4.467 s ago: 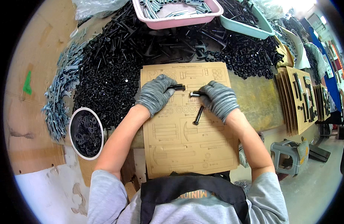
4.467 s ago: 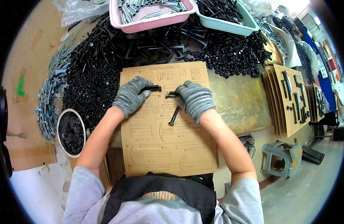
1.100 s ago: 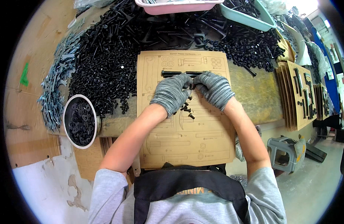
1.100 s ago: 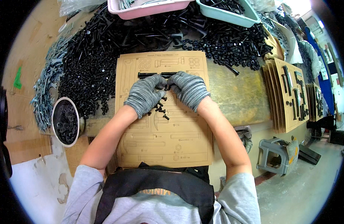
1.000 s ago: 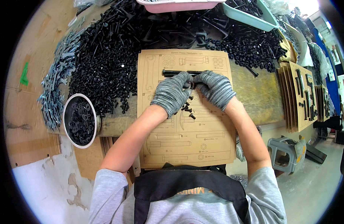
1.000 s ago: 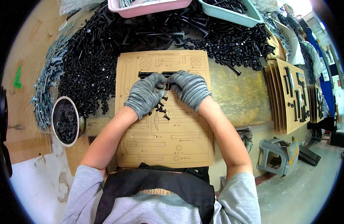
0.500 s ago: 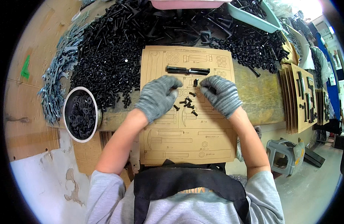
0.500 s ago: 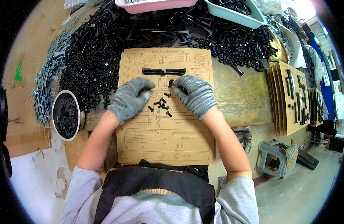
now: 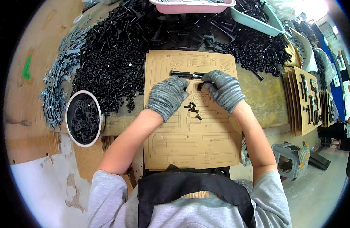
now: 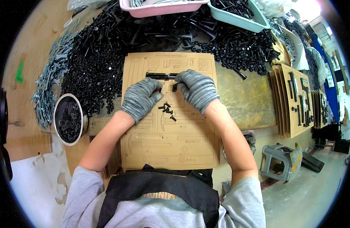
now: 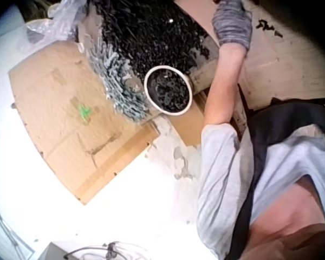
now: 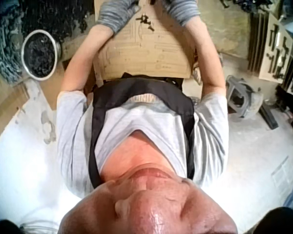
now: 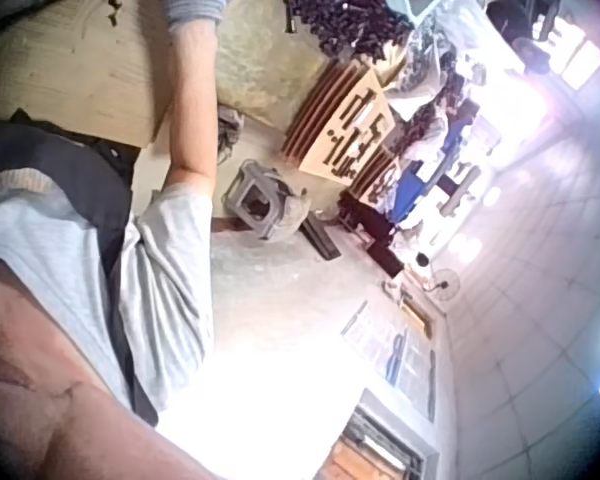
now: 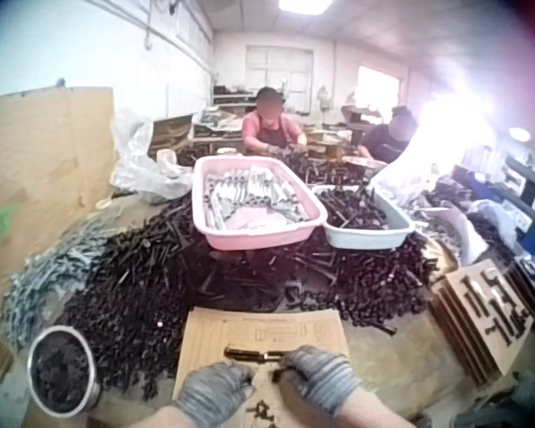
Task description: The person assembles hardware kits by picking small metal parts from bins and placing them into designated slots on cardboard templates. They handle bolts, nuts, washers, and hammers, arranging them in specific patterns before moving to the next template.
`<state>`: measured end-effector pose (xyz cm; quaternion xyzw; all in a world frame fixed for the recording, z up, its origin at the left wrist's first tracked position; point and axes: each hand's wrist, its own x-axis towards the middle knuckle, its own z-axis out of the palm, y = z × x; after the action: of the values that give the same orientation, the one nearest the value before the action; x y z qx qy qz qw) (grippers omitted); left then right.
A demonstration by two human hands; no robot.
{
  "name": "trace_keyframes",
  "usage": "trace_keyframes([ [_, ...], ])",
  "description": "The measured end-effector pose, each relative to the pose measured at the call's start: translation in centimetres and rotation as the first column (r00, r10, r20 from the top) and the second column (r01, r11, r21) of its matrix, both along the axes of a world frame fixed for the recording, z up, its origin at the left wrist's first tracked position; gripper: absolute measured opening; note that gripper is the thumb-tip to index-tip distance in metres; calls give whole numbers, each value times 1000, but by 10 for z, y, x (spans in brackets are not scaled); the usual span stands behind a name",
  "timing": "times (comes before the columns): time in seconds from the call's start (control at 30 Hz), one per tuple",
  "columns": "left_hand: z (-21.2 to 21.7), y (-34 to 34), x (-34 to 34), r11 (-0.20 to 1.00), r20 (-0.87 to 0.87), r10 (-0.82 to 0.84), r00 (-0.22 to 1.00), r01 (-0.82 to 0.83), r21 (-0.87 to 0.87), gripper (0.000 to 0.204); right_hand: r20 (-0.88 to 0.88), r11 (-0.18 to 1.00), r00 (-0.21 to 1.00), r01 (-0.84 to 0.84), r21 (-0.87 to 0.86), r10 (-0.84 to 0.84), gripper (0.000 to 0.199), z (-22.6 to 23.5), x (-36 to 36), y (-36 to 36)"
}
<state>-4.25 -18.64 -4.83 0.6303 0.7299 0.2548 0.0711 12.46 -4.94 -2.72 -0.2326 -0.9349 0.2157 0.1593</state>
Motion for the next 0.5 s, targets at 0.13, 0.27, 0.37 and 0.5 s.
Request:
trace_keyframes([
  [0.13,1,9,-3,992,38,76,996,-71,-107,22,85,996,994,-78,40,74,11,1,-13,5],
  [0.27,3,15,4,990,24,43,999,-39,-137,23,209,991,972,-117,58,102,11,-1,-21,4],
  [0.37,-3,20,9,994,14,50,999,-48,-95,25,182,996,980,-87,27,80,13,-4,-19,5],
  [0.5,-6,24,13,994,112,64,992,-54,-92,30,202,999,979,17,-41,-9,15,-3,-11,6],
])
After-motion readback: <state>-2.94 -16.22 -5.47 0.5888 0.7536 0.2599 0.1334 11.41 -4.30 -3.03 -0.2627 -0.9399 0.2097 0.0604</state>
